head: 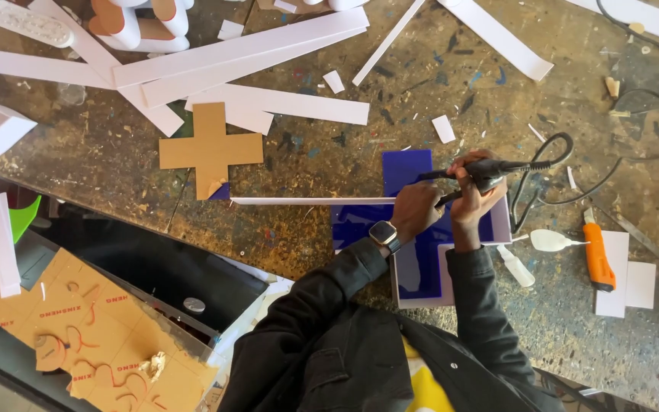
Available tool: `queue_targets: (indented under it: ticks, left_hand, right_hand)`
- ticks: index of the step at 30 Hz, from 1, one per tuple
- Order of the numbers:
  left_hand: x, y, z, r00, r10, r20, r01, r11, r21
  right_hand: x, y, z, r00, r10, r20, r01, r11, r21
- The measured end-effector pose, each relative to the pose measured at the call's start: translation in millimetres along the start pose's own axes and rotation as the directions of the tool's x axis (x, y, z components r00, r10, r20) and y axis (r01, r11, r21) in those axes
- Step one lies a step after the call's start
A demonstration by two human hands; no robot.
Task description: The person constructs a three-dimensional cross-shaped sign by applying glue to the edges of a blue acrylic base and pressing white side strips into place, then uses a heating tool to soften and bend a strip of white plastic around the corners.
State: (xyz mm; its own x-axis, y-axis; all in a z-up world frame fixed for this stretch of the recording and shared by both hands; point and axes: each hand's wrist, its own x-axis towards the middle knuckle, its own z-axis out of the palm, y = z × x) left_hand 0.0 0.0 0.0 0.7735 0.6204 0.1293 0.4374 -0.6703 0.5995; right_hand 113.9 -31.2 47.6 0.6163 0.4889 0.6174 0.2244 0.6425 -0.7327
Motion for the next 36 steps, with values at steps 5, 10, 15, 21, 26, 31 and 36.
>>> queue_targets:
  ticks: [5, 10, 15, 21, 26, 31, 36]
  left_hand:
    - [3.4, -1.5, 4.2, 1.0, 0.008, -0.003, -0.008, 1.0, 0.025]
    - [1.0, 3.7, -3.3, 0.999, 0.023, -0.026, -0.022, 0.998, 0.063]
    - [0.1, 0.1, -7.1, 0.999, 0.033, -0.013, -0.033, 0.999, 0.02]
    - [2.0, -6.1, -3.4, 0.998, 0.054, -0.024, -0.052, 0.997, 0.053]
    - [-8.9, -46.0, 19.8, 1.0, 0.016, -0.012, -0.012, 0.971, 0.24]
    - [-10.0, -55.5, -26.2, 0.977, -0.049, 0.206, -0.024, 0.94, 0.341]
    - [-0.7, -69.8, -44.5, 0.935, 0.13, 0.329, -0.248, 0.905, 0.345]
  right_hand:
    - [-2.0, 5.1, 0.0, 1.0, -0.003, -0.012, 0.003, 1.0, -0.004]
    - [-4.6, 5.0, 0.0, 1.0, 0.002, -0.025, -0.003, 1.0, -0.021]
    - [-2.2, 2.3, 4.5, 1.0, 0.009, -0.025, -0.01, 0.998, -0.063]
    - [4.6, -26.0, 19.0, 0.999, 0.041, -0.035, -0.044, 0.994, -0.097]
    - [42.4, -71.9, 4.4, 0.965, 0.204, -0.164, -0.226, 0.966, -0.127]
    - [111.8, -43.5, -52.6, 0.852, 0.386, -0.355, -0.416, 0.909, -0.01]
    - [158.0, 128.6, -184.3, 0.575, 0.652, -0.494, -0.682, 0.716, 0.151]
